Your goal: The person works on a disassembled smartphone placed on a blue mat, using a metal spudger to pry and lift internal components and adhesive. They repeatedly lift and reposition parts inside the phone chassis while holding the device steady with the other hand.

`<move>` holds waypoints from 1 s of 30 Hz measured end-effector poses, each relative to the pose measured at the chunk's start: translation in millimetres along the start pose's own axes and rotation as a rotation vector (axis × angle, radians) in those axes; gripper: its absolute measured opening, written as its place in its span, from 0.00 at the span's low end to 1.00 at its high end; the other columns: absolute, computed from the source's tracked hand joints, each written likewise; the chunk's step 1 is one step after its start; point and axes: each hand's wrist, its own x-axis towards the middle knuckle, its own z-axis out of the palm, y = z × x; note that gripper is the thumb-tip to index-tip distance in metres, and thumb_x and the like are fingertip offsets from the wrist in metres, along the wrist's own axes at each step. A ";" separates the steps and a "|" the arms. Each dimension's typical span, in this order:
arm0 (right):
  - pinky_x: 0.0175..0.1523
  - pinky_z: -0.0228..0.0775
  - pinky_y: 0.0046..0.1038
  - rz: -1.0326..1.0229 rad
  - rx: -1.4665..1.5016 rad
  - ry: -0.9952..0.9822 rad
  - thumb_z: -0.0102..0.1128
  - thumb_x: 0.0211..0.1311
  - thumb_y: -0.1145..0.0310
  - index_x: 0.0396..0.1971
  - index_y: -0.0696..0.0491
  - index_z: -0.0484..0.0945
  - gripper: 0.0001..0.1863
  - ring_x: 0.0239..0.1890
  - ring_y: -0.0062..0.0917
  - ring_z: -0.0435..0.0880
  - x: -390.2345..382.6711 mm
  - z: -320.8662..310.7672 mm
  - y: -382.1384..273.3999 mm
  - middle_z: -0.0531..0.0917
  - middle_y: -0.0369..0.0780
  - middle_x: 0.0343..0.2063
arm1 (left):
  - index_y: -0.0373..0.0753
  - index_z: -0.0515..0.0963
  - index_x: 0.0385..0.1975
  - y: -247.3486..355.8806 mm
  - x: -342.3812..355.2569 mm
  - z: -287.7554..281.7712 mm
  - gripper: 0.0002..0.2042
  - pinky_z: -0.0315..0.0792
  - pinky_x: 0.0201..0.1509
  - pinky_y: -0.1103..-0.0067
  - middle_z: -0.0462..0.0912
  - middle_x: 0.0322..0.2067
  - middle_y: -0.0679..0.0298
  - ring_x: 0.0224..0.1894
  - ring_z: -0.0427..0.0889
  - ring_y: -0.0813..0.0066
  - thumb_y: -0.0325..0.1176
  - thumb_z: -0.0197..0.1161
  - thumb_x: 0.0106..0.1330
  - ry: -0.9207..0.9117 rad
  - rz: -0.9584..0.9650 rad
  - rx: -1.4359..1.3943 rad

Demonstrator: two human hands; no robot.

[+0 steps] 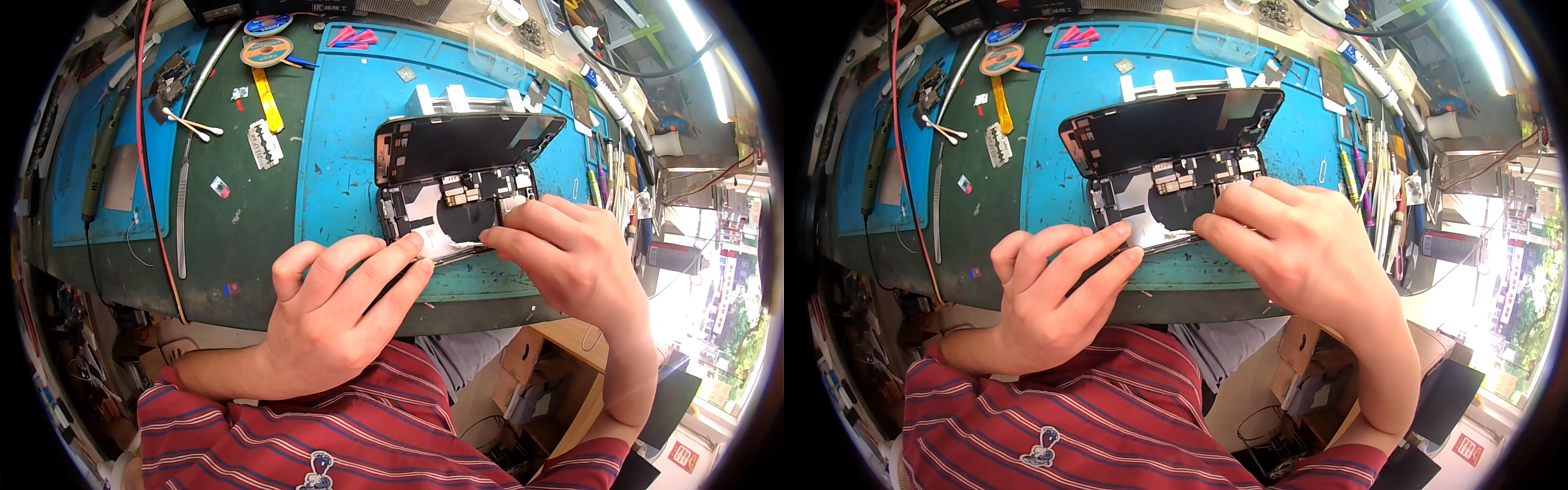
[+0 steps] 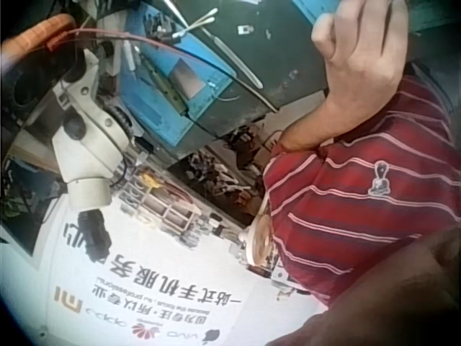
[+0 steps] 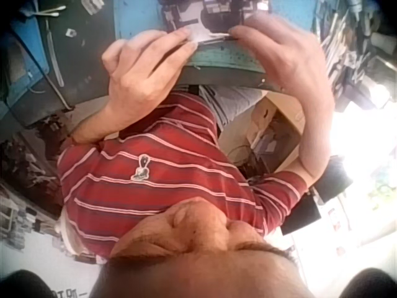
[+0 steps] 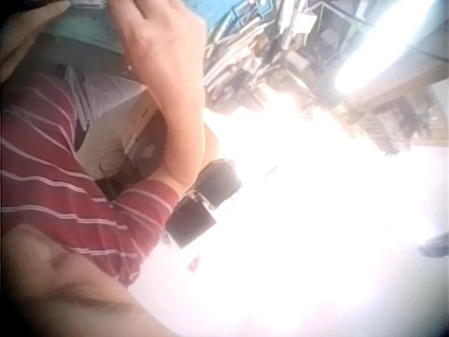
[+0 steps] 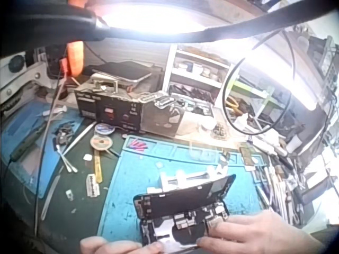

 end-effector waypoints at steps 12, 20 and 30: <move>0.35 0.82 0.31 -0.004 -0.004 0.016 0.67 0.57 0.72 0.44 0.51 0.87 0.13 0.38 0.28 0.87 -0.6 0.5 -1.2 0.81 0.34 0.36 | 0.45 0.92 0.52 -0.2 -0.1 0.1 0.21 0.62 0.59 0.69 0.90 0.60 0.70 0.53 0.83 0.71 0.28 0.78 0.55 0.004 0.001 0.006; 0.37 0.82 0.30 0.052 0.003 -0.010 0.68 0.55 0.70 0.44 0.51 0.88 0.15 0.40 0.26 0.87 0.3 -0.6 -5.6 0.81 0.33 0.35 | 0.44 0.92 0.52 0.1 0.1 0.6 0.21 0.62 0.58 0.69 0.91 0.60 0.69 0.53 0.83 0.71 0.28 0.77 0.55 0.005 0.003 0.007; 0.32 0.79 0.32 0.031 0.028 -0.009 0.72 0.54 0.76 0.45 0.51 0.90 0.16 0.35 0.30 0.88 0.8 -0.3 -4.8 0.83 0.35 0.36 | 0.44 0.92 0.53 -0.7 0.7 -0.3 0.22 0.62 0.58 0.69 0.90 0.61 0.68 0.53 0.83 0.70 0.28 0.77 0.54 -0.001 0.012 -0.004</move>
